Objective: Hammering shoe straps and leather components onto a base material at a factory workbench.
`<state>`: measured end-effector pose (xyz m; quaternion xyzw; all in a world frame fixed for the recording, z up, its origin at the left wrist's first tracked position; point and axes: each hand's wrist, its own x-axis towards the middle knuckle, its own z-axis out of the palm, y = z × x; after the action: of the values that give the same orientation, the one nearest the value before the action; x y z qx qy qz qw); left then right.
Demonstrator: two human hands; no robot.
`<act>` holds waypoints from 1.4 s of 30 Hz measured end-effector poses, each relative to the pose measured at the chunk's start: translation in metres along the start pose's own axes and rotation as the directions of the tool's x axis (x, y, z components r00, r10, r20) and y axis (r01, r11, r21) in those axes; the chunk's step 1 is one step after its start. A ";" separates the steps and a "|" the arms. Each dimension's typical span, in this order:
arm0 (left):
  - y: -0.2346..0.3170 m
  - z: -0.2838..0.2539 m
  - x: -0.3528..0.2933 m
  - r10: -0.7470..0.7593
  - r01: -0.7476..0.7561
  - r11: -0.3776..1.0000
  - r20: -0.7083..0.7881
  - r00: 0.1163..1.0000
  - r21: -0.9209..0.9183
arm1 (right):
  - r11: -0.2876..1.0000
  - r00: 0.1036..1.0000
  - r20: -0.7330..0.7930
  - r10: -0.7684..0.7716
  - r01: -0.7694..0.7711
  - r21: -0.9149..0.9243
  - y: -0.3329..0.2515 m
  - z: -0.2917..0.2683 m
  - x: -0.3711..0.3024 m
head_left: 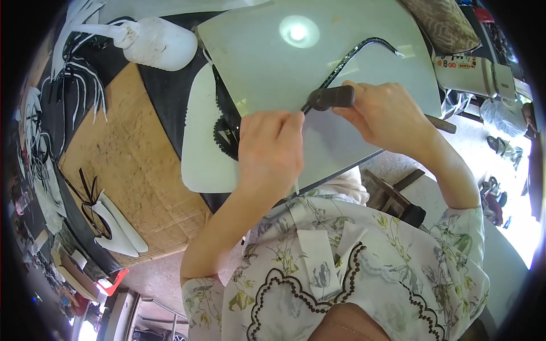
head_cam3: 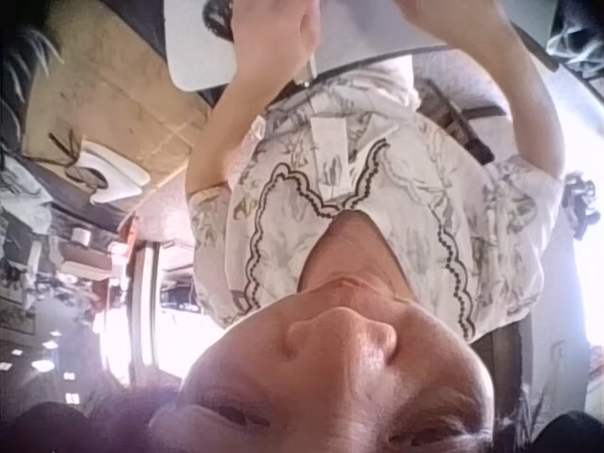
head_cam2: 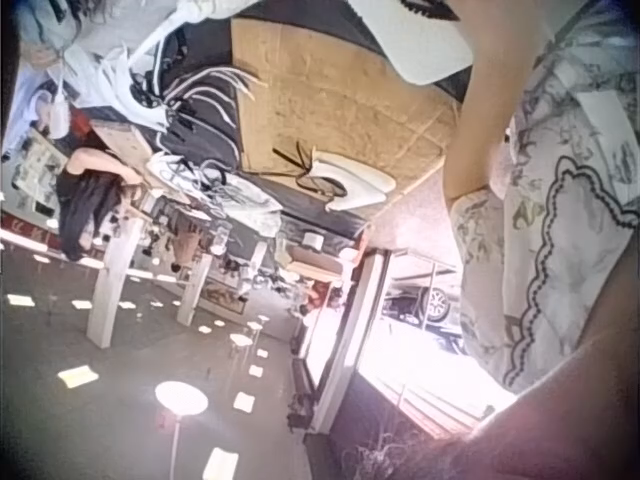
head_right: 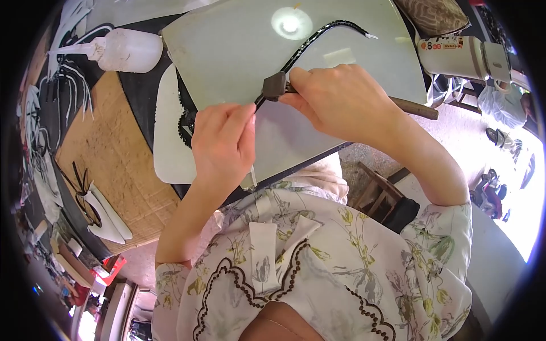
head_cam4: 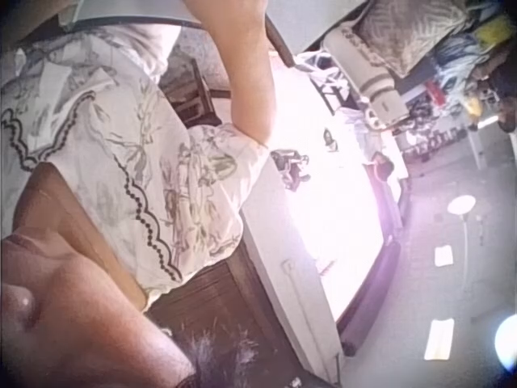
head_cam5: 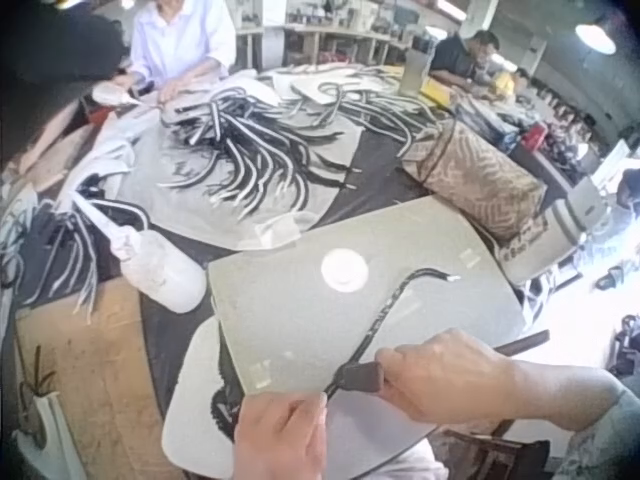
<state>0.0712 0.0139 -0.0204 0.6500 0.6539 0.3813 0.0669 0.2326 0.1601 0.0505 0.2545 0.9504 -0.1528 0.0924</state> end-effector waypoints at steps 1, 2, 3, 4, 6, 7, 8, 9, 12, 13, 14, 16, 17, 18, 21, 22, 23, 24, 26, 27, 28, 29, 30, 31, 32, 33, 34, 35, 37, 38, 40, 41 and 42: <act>0.003 -0.001 0.003 -0.067 0.067 0.997 -0.008 0.998 -0.025 | 1.000 1.000 -0.002 0.000 0.000 -0.001 0.000 0.000 -0.001; 0.005 -0.002 0.005 -0.133 0.132 0.990 -0.015 0.991 -0.050 | 1.000 1.000 -0.014 -0.002 0.002 0.014 0.000 0.001 -0.002; 0.004 -0.002 0.005 -0.132 0.131 0.990 -0.017 0.991 -0.049 | 1.000 1.000 -0.026 -0.002 0.003 0.030 0.000 0.002 -0.003; 0.002 0.000 0.006 -0.106 0.105 0.992 -0.008 0.994 -0.071 | 1.000 1.000 -0.025 -0.002 0.002 0.030 0.002 0.002 -0.004; 0.000 0.002 0.007 -0.079 0.078 0.992 0.001 0.997 -0.094 | 0.998 0.996 -0.079 -0.029 0.034 0.055 0.005 0.003 -0.005; -0.001 0.003 0.006 -0.040 0.039 0.997 -0.003 0.999 -0.067 | 0.998 0.996 -0.079 -0.030 0.035 0.056 0.005 0.003 -0.004; -0.002 0.004 0.006 0.000 0.000 0.999 -0.005 1.000 -0.041 | 0.998 0.995 -0.097 -0.008 0.013 0.055 0.005 0.001 -0.003; -0.002 0.006 0.004 0.000 0.000 0.999 -0.005 1.000 -0.039 | 0.998 0.993 -0.115 0.015 -0.009 0.055 0.005 -0.002 -0.002; -0.001 0.008 0.001 0.135 -0.137 0.984 0.026 0.991 0.117 | 0.992 0.975 -0.219 -0.037 0.062 0.107 -0.004 -0.012 0.000; 0.000 0.008 0.002 0.167 -0.169 0.973 0.024 0.986 0.156 | 0.993 0.975 -0.219 -0.032 0.057 0.107 -0.011 -0.014 0.001; 0.000 0.009 0.002 0.199 -0.200 0.960 0.024 0.980 0.196 | 0.999 0.989 -0.147 -0.004 0.009 0.033 -0.018 -0.014 0.003; 0.001 0.007 0.001 0.218 -0.221 0.952 0.035 0.975 0.213 | 0.998 0.997 -0.076 0.029 -0.032 -0.048 -0.019 -0.014 0.004; 0.001 0.007 0.001 0.235 -0.239 0.943 0.045 0.971 0.234 | 0.997 1.000 -0.024 0.006 -0.008 -0.074 -0.015 -0.013 0.002; 0.000 0.007 0.002 0.234 -0.237 0.943 0.042 0.971 0.234 | 0.995 0.999 0.029 -0.016 0.018 -0.099 -0.013 -0.013 0.002; 0.001 0.007 0.000 0.253 -0.253 0.939 0.030 0.967 0.235 | 0.990 0.978 -0.208 -0.014 0.043 0.135 -0.014 -0.013 0.006; 0.002 0.006 0.000 0.260 -0.261 0.933 0.036 0.965 0.249 | 0.991 0.978 -0.207 -0.011 0.039 0.132 -0.010 -0.009 0.005; 0.001 0.006 0.002 0.269 -0.270 0.926 0.041 0.962 0.266 | 0.995 0.991 -0.130 -0.030 0.042 0.086 -0.003 0.000 0.004; 0.001 0.006 0.002 0.271 -0.271 0.925 0.038 0.962 0.265 | 0.998 0.998 -0.053 -0.046 0.048 0.042 0.001 0.004 0.003; 0.000 0.006 -0.001 0.246 -0.251 0.938 0.053 0.968 0.240 | 0.999 0.999 -0.037 -0.029 0.031 0.035 -0.002 0.005 0.002; 0.000 0.004 -0.002 0.244 -0.249 0.938 0.053 0.968 0.243 | 1.000 1.000 -0.022 -0.009 0.010 0.029 -0.003 0.005 0.001; 0.000 0.002 -0.003 0.147 -0.146 0.978 0.005 0.989 0.147 | 1.000 1.000 -0.024 -0.009 0.010 0.027 -0.002 0.006 0.000; 0.000 0.001 -0.003 0.044 -0.043 0.998 -0.032 0.999 0.045 | 0.999 1.000 -0.025 -0.018 0.018 0.029 -0.001 0.007 -0.001; -0.001 -0.001 -0.003 0.045 -0.044 0.998 -0.033 0.998 0.045 | 0.999 0.999 -0.025 -0.026 0.027 0.030 0.000 0.008 -0.001; -0.001 -0.003 -0.004 0.083 -0.082 0.995 -0.011 0.997 0.054 | 0.999 0.999 -0.021 -0.027 0.028 0.031 0.000 0.008 -0.002; -0.002 -0.004 -0.006 0.120 -0.121 0.991 0.012 0.993 0.062 | 0.999 0.999 -0.029 -0.024 0.025 0.044 0.000 0.008 -0.003; -0.002 -0.004 -0.008 0.117 -0.117 0.991 0.012 0.993 0.060 | 0.998 0.999 -0.037 -0.021 0.023 0.058 0.000 0.007 -0.003; -0.004 -0.004 -0.009 0.192 -0.194 0.974 0.029 0.981 0.117 | 0.998 0.999 -0.035 -0.024 0.026 0.058 0.001 0.007 -0.002; -0.006 -0.003 -0.010 0.266 -0.270 0.948 0.050 0.963 0.171 | 0.997 0.997 -0.045 -0.059 0.061 0.040 0.003 0.006 -0.001; -0.006 -0.002 -0.010 0.277 -0.282 0.941 0.051 0.959 0.187 | 0.995 0.994 -0.052 -0.096 0.098 0.021 0.002 0.000 0.002; -0.007 -0.001 -0.010 0.292 -0.297 0.934 0.054 0.955 0.201 | 0.991 0.986 -0.114 -0.118 0.124 0.045 0.000 -0.007 0.006; -0.008 -0.001 -0.009 0.299 -0.300 0.931 0.036 0.954 0.208 | 0.986 0.976 -0.171 -0.137 0.150 0.069 -0.006 -0.012 0.010; -0.008 -0.001 -0.009 0.309 -0.306 0.928 0.020 0.951 0.214 | 0.986 0.973 -0.179 -0.147 0.159 0.054 -0.010 -0.012 0.010; -0.007 -0.001 -0.010 0.307 -0.304 0.929 0.020 0.952 0.210 | 0.985 0.970 -0.187 -0.156 0.166 0.039 -0.012 -0.012 0.010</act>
<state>0.0669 0.0055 -0.0280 0.7446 0.5820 0.3200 -0.0669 0.2167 0.1586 0.0624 0.1918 0.9679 -0.1616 -0.0152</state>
